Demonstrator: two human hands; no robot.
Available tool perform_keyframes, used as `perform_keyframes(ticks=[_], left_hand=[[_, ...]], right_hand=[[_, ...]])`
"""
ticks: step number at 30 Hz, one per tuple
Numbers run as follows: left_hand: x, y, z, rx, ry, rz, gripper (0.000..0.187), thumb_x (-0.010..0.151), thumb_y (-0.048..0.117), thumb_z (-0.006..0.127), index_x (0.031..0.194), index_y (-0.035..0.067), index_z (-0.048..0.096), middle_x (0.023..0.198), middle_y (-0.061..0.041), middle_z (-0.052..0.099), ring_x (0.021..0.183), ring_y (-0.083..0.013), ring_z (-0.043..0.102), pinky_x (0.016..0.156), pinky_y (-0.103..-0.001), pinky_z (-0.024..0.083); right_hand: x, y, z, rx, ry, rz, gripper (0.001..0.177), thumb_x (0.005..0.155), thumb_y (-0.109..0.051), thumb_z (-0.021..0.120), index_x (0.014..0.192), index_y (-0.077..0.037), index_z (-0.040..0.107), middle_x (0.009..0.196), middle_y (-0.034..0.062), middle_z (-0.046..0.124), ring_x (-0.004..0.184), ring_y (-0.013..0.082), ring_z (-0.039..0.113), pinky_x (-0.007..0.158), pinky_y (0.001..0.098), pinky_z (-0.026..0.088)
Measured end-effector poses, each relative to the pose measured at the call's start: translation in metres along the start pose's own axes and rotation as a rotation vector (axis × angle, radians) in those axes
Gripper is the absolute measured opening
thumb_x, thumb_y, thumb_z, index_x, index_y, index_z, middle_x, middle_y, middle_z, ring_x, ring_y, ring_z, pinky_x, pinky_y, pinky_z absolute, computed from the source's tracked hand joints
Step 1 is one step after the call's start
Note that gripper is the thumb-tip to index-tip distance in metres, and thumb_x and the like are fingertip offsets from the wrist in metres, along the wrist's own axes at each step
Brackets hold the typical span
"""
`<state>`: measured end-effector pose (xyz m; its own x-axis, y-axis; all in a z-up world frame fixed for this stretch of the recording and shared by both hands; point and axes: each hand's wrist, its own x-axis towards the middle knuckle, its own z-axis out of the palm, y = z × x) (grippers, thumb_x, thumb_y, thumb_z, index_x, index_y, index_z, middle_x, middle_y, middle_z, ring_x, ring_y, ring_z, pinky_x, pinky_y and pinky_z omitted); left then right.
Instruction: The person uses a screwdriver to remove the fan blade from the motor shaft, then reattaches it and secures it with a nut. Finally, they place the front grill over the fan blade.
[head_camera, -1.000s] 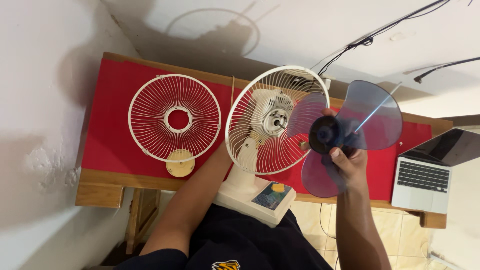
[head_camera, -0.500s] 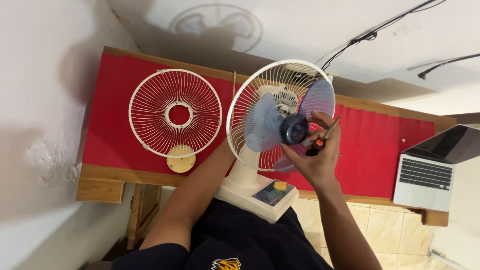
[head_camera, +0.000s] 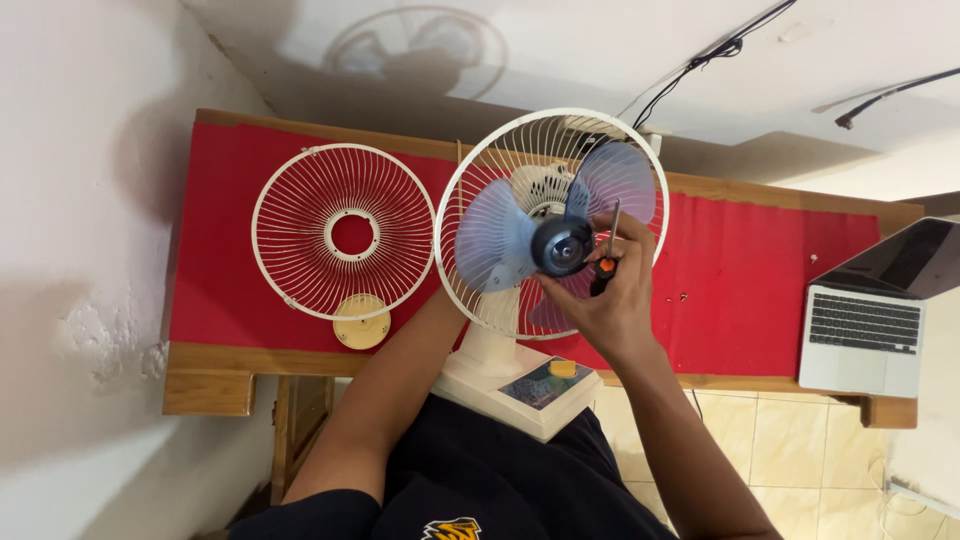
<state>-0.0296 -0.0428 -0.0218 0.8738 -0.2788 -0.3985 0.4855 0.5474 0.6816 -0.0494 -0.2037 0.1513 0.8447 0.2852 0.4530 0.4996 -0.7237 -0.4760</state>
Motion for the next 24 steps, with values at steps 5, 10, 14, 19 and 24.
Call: perform_keyframes(ticks=[5, 10, 14, 19, 24], left_hand=[[0.002, 0.0, 0.002, 0.007, -0.006, -0.002, 0.067, 0.103, 0.055, 0.036, 0.148, 0.006, 0.045, 0.14, -0.018, 0.059, 0.132, -0.0297, 0.057, 0.111, -0.046, 0.048], [0.001, 0.002, 0.003, 0.018, -0.009, -0.011, 0.067, 0.103, 0.055, 0.036, 0.148, 0.006, 0.044, 0.14, -0.018, 0.058, 0.132, -0.0296, 0.057, 0.111, -0.045, 0.048], [0.001, 0.005, 0.005, 0.027, -0.014, -0.016, 0.067, 0.103, 0.055, 0.036, 0.148, 0.006, 0.044, 0.14, -0.018, 0.058, 0.132, -0.0295, 0.057, 0.111, -0.045, 0.048], [-0.001, 0.007, 0.006, 0.028, -0.011, -0.017, 0.067, 0.103, 0.055, 0.036, 0.148, 0.006, 0.044, 0.141, -0.018, 0.058, 0.132, -0.0293, 0.056, 0.111, -0.045, 0.048], [-0.001, 0.006, 0.006, 0.027, -0.012, -0.021, 0.066, 0.103, 0.055, 0.037, 0.149, 0.006, 0.043, 0.141, -0.018, 0.057, 0.133, -0.0292, 0.056, 0.111, -0.045, 0.047]], right_hand=[[0.002, -0.004, 0.0, 0.046, 0.011, 0.028, 0.073, 0.071, -0.018, 0.101, 0.111, -0.003, 0.042, 0.128, 0.0185, 0.053, 0.118, 0.0303, 0.062, 0.088, 0.0373, 0.058], [0.003, -0.017, 0.005, -0.05, 0.012, 0.11, 0.072, 0.068, -0.025, 0.102, 0.107, -0.001, 0.046, 0.122, 0.0208, 0.054, 0.107, 0.0299, 0.061, 0.08, 0.0362, 0.057], [0.009, -0.021, 0.005, -0.177, 0.027, -0.005, 0.066, 0.069, -0.03, 0.1, 0.101, -0.002, 0.049, 0.13, 0.0231, 0.055, 0.11, 0.0321, 0.061, 0.081, 0.0365, 0.059], [0.014, -0.02, 0.002, -0.149, -0.1, 0.003, 0.065, 0.072, -0.031, 0.099, 0.103, 0.0, 0.051, 0.132, 0.0157, 0.059, 0.1, 0.0281, 0.06, 0.079, 0.0391, 0.059], [0.018, -0.018, -0.012, 0.139, -0.254, 0.204, 0.063, 0.079, -0.022, 0.091, 0.113, 0.009, 0.047, 0.14, 0.0265, 0.049, 0.097, 0.0272, 0.068, 0.074, 0.0333, 0.062]])
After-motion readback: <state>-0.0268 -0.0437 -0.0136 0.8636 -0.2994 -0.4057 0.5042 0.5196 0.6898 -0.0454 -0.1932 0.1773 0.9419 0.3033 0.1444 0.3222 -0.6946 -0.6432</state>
